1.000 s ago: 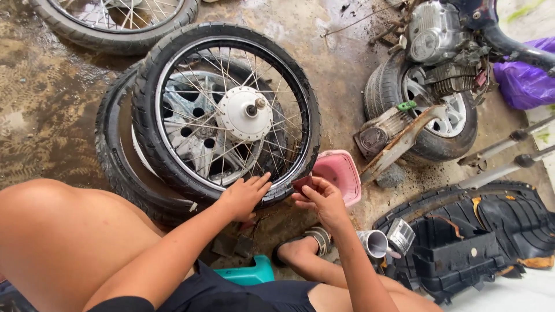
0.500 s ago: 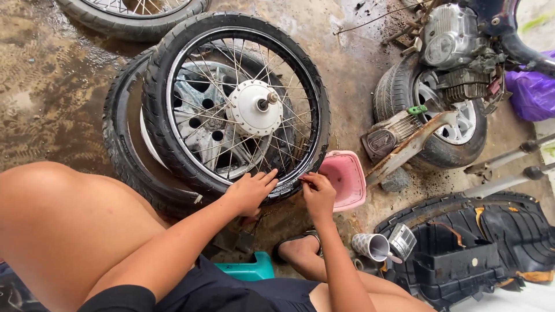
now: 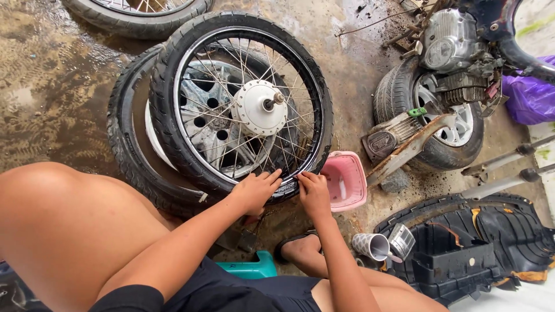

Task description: The person scrubs the rim and tire of a motorcycle wheel using a small brush and water from a pink container. They repeatedly dip the brush into the container and scrub the wheel surface while seated on a low stool.

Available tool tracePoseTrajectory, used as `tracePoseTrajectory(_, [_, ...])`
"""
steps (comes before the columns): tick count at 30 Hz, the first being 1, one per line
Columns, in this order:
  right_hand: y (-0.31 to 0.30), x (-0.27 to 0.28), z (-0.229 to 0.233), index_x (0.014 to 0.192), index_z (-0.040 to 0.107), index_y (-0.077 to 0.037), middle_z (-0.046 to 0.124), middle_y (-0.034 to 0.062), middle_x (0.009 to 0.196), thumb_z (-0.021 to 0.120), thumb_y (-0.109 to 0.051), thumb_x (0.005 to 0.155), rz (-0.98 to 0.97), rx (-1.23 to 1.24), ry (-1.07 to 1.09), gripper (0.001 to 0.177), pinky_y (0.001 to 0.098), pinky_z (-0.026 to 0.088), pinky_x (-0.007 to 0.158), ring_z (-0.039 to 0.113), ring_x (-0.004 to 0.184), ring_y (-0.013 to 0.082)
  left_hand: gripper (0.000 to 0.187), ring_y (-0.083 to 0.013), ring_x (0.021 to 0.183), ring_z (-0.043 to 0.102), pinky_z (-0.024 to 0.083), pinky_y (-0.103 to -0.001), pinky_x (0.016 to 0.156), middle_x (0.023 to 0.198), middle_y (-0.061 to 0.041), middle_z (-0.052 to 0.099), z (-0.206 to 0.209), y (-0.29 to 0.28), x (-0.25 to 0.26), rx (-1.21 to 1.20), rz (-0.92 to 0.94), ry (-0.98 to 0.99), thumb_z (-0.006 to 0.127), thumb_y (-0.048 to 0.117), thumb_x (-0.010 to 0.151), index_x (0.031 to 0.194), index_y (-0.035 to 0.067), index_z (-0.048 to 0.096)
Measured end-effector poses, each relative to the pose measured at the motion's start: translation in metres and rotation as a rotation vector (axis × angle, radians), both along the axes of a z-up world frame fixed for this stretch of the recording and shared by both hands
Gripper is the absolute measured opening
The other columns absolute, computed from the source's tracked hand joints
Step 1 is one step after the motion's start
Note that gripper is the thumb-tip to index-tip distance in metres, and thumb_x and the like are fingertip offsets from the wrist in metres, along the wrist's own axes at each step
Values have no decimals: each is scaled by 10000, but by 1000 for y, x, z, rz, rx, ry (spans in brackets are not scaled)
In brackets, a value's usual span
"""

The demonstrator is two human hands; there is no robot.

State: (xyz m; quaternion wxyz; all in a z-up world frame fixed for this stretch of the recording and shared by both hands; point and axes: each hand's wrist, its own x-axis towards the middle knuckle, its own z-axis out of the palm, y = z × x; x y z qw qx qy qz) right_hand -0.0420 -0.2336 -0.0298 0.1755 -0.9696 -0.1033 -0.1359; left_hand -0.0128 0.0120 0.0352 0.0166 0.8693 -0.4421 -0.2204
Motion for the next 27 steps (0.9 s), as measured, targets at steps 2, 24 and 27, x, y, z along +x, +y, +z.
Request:
tracePoseTrajectory(2, [3, -3, -1, 1052, 803, -172, 750, 12, 1119, 720, -150, 891, 57, -2, 13, 182, 328, 547, 880, 646, 960, 244, 947, -297, 1406, 434, 530, -453, 959, 1676, -146, 243, 0, 1, 0, 1, -5, -5, 776, 397, 836, 1588, 69, 303])
tracePoseTrajectory(24, [0, -4, -3, 1051, 780, -152, 716, 40, 1080, 672, -120, 904, 81, -81, 8, 185, 373, 532, 835, 649, 891, 296, 1008, -292, 1377, 464, 556, -474, 922, 1664, -125, 291, -17, -5, -1, -41, 24, -18, 841, 372, 762, 1572, 58, 331])
tracePoseTrajectory(27, [11, -11, -4, 1031, 781, -203, 727, -16, 1048, 702, -143, 880, 187, -81, 30, 182, 383, 484, 878, 663, 881, 248, 1011, -285, 1386, 459, 558, -473, 931, 1669, -118, 278, -13, -5, -1, -20, 20, -16, 833, 387, 767, 1577, 60, 324])
